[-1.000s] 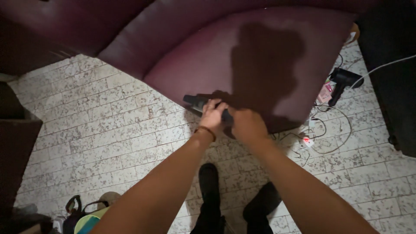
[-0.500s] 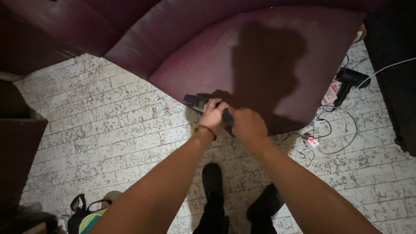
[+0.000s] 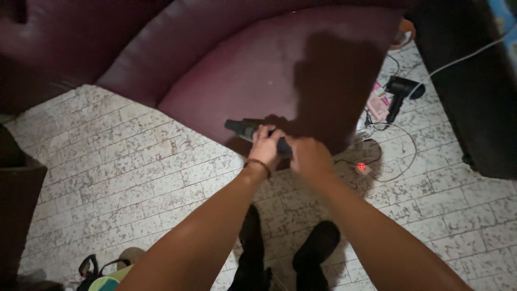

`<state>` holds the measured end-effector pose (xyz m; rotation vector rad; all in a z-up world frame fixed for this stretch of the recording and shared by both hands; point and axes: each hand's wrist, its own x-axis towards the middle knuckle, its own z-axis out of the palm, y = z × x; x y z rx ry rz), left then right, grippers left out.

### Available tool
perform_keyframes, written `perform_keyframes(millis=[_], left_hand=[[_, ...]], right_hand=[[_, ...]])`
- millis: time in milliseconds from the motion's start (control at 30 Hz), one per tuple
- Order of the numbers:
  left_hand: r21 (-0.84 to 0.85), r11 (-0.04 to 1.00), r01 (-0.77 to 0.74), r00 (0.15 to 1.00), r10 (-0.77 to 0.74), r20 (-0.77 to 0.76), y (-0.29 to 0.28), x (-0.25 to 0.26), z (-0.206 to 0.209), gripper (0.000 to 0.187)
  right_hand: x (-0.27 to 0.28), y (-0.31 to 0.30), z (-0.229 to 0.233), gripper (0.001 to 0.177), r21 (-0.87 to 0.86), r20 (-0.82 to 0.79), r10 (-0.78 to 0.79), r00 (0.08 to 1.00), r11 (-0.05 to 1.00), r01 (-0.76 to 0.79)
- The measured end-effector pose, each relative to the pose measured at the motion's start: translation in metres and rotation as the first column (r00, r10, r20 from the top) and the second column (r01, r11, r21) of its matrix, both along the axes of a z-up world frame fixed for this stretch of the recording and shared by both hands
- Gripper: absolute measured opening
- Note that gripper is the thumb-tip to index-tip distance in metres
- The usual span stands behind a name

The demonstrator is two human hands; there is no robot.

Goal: Vacuuming a purple armchair in a messy bedroom.

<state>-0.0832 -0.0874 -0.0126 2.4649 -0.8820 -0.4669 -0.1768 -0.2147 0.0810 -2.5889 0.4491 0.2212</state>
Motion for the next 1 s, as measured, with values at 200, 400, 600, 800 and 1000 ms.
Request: perform_keyframes(millis=[200,400,600,800,1000], left_hand=[[-0.025,0.999,0.027,0.999,-0.028,-0.038,-0.039,-0.023,0.03,0.06],[-0.015,0.997,0.071,0.997,-0.072,-0.023,-0.056,-0.028,0.025,0.055],[0.062,0.995,0.079,0.994,-0.074,-0.084,-0.056,-0.021,0.047,0.061],[0.034,0.998,0.056,0.989,-0.051,-0.138,-0.037,0.001,0.044,0.061],[0.047,0.995,0.09,0.995,-0.087,-0.057,-0.006,0.035,0.02,0.063]], right_hand=[[-0.027,-0.03,0.02,0.05,0.017,-0.006,-0.058,0.998,0.998,0.058],[-0.041,-0.046,0.018,0.054,0.038,0.058,-0.082,0.995,0.996,0.08],[-0.034,-0.042,0.012,0.048,0.036,0.1,-0.101,0.99,0.995,0.097],[-0.007,-0.024,0.013,0.047,0.102,0.039,-0.126,0.991,0.987,0.122],[0.023,0.004,0.001,0.045,0.072,0.057,-0.099,0.993,0.993,0.095]])
